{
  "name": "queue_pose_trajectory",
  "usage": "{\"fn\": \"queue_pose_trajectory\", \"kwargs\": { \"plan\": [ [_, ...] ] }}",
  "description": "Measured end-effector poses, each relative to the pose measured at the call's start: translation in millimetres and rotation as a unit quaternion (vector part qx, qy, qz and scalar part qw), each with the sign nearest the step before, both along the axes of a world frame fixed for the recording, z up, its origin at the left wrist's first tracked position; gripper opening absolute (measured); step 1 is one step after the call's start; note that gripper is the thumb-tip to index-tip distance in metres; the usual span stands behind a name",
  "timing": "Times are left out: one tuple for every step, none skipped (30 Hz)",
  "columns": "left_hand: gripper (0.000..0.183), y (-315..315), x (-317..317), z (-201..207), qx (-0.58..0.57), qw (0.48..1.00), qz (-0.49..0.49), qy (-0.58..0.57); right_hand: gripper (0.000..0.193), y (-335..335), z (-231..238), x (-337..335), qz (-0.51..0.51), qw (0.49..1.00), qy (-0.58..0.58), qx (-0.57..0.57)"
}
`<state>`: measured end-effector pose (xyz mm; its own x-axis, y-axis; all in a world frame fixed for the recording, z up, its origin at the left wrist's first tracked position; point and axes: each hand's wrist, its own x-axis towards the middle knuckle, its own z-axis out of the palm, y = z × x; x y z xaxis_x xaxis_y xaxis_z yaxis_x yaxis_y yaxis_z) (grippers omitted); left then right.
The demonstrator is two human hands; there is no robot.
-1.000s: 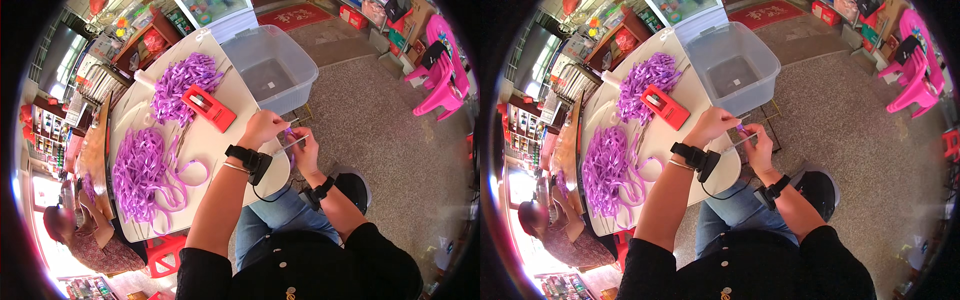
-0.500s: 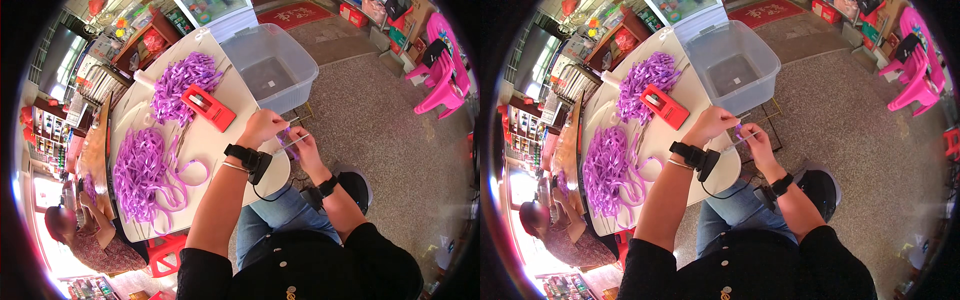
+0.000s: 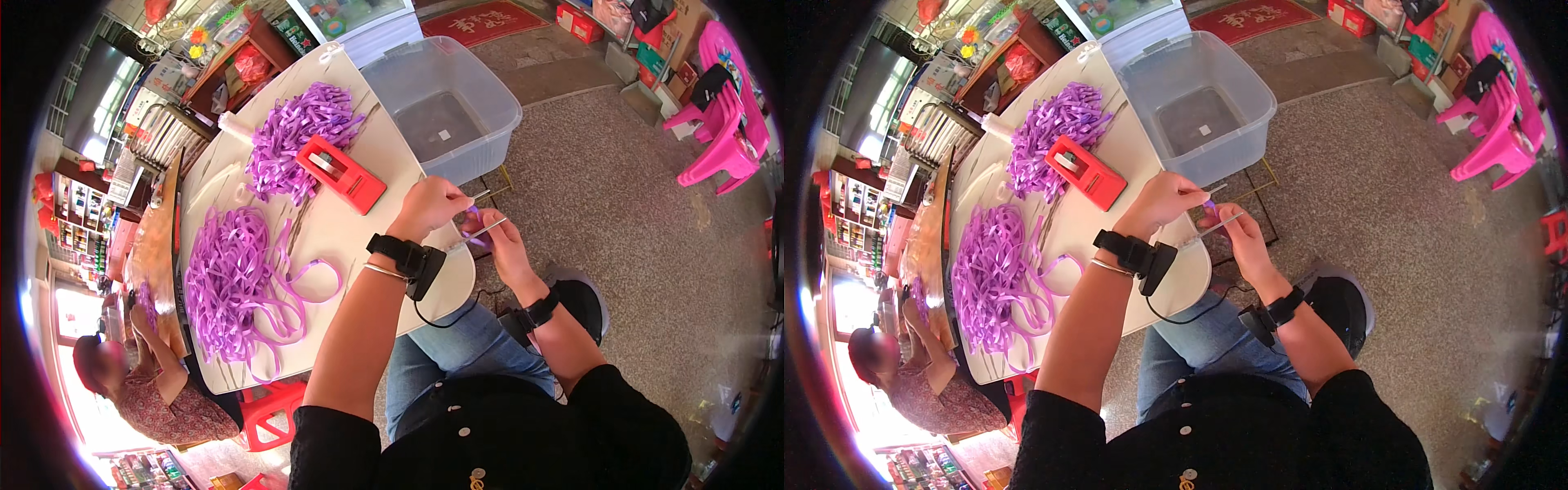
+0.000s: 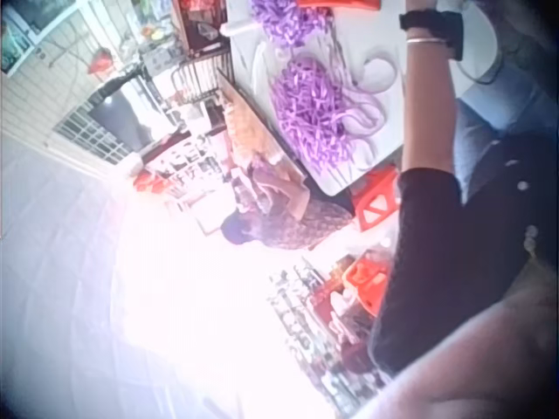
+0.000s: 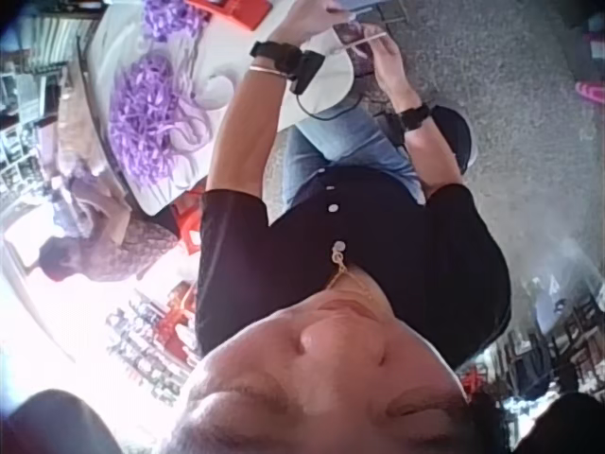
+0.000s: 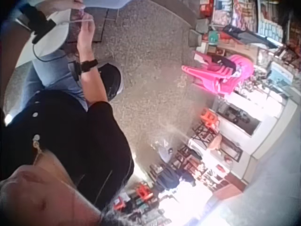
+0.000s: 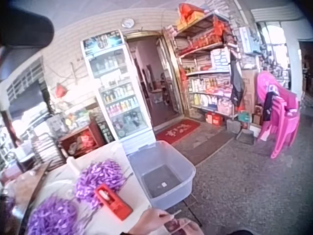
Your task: Wrapping purple plastic ribbons around a wooden frame to create bows.
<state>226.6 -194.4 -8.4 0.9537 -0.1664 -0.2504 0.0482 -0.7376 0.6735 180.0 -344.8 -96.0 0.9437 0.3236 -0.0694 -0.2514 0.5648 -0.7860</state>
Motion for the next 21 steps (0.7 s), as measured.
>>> {"fn": "queue_pose_trajectory", "kwargs": {
  "plan": [
    [0.025, -0.3, 0.1, -0.4, 0.000, 1.000, 0.000, 0.000, 0.021, 1.3, -3.5, 1.6, -0.023, 0.998, -0.052, -0.032],
    [0.026, -0.7, 0.3, -0.9, -0.001, 1.000, 0.001, -0.001, 0.020, 2.5, -6.4, 2.7, -0.045, 0.992, -0.103, -0.064],
    [0.026, -0.4, 0.6, -1.3, -0.001, 1.000, 0.001, -0.003, 0.020, 4.4, -8.2, 2.7, -0.045, 0.992, -0.103, -0.064],
    [0.026, 0.0, 0.3, -1.7, -0.001, 1.000, 0.002, -0.003, 0.018, 6.6, -9.7, 2.1, -0.064, 0.988, -0.111, -0.083],
    [0.023, 0.5, -0.3, -2.3, 0.003, 1.000, 0.003, -0.009, 0.017, 8.1, -11.1, 1.9, -0.083, 0.984, -0.118, -0.102],
    [0.021, 0.4, -0.8, -2.5, 0.006, 1.000, 0.004, -0.015, 0.017, 7.6, -12.8, 2.2, -0.083, 0.984, -0.118, -0.102],
    [0.021, 0.0, -0.2, -2.7, 0.006, 1.000, 0.004, -0.015, 0.019, 6.1, -14.8, 2.6, -0.081, 0.984, -0.115, -0.111],
    [0.022, -0.6, 1.0, -3.0, 0.006, 1.000, 0.000, -0.016, 0.022, 4.4, -16.1, 2.9, -0.079, 0.983, -0.111, -0.120],
    [0.022, -0.1, 0.5, -2.8, 0.006, 1.000, -0.001, -0.017, 0.022, 3.1, -12.2, 2.5, -0.077, 0.984, -0.110, -0.120],
    [0.022, 0.5, -0.3, -2.8, 0.006, 1.000, 0.000, -0.015, 0.025, 0.6, -5.2, 3.0, -0.055, 0.993, -0.067, -0.079],
    [0.024, 1.3, -1.2, -2.9, 0.000, 1.000, 0.003, -0.012, 0.028, -1.4, -1.8, 3.9, -0.032, 0.999, -0.024, -0.038],
    [0.026, 0.5, -1.2, -1.1, -0.007, 1.000, 0.004, -0.010, 0.033, -5.9, -2.5, 6.0, 0.003, 1.000, -0.004, -0.025],
    [0.026, 0.0, -1.3, 0.7, -0.007, 1.000, 0.003, -0.009, 0.033, -9.5, -2.4, 5.7, 0.002, 1.000, -0.003, -0.026],
    [0.026, -0.3, -1.5, 2.7, -0.001, 1.000, -0.002, -0.007, 0.033, -13.1, -1.1, 4.9, 0.025, 1.000, 0.014, 0.003],
    [0.025, -0.8, -1.5, 3.8, 0.004, 1.000, -0.007, -0.006, 0.033, -16.3, 0.9, 4.3, 0.047, 0.998, 0.031, 0.031],
    [0.025, -1.1, -1.4, 3.6, 0.004, 1.000, -0.008, -0.005, 0.033, -19.6, -0.9, 5.2, 0.045, 0.998, 0.032, 0.030],
    [0.025, -1.4, -1.3, 3.3, -0.002, 1.000, -0.007, -0.004, 0.033, -23.0, -3.5, 6.9, 0.066, 0.996, 0.039, 0.046],
    [0.025, -1.1, -1.3, 3.1, -0.007, 1.000, -0.004, -0.003, 0.033, -24.2, -4.3, 8.0, 0.089, 0.993, 0.045, 0.062],
    [0.025, -0.6, -1.1, 1.9, -0.007, 1.000, -0.004, -0.002, 0.033, -24.9, -4.1, 8.0, 0.088, 0.993, 0.046, 0.063],
    [0.025, 0.1, -0.6, -0.4, -0.006, 1.000, -0.006, -0.011, 0.032, -26.0, -2.8, 7.7, 0.097, 0.991, 0.047, 0.074],
    [0.025, 0.1, -0.5, -1.4, -0.005, 1.000, -0.008, -0.020, 0.032, -27.0, -1.2, 7.2, 0.105, 0.990, 0.047, 0.084]
  ]
}}
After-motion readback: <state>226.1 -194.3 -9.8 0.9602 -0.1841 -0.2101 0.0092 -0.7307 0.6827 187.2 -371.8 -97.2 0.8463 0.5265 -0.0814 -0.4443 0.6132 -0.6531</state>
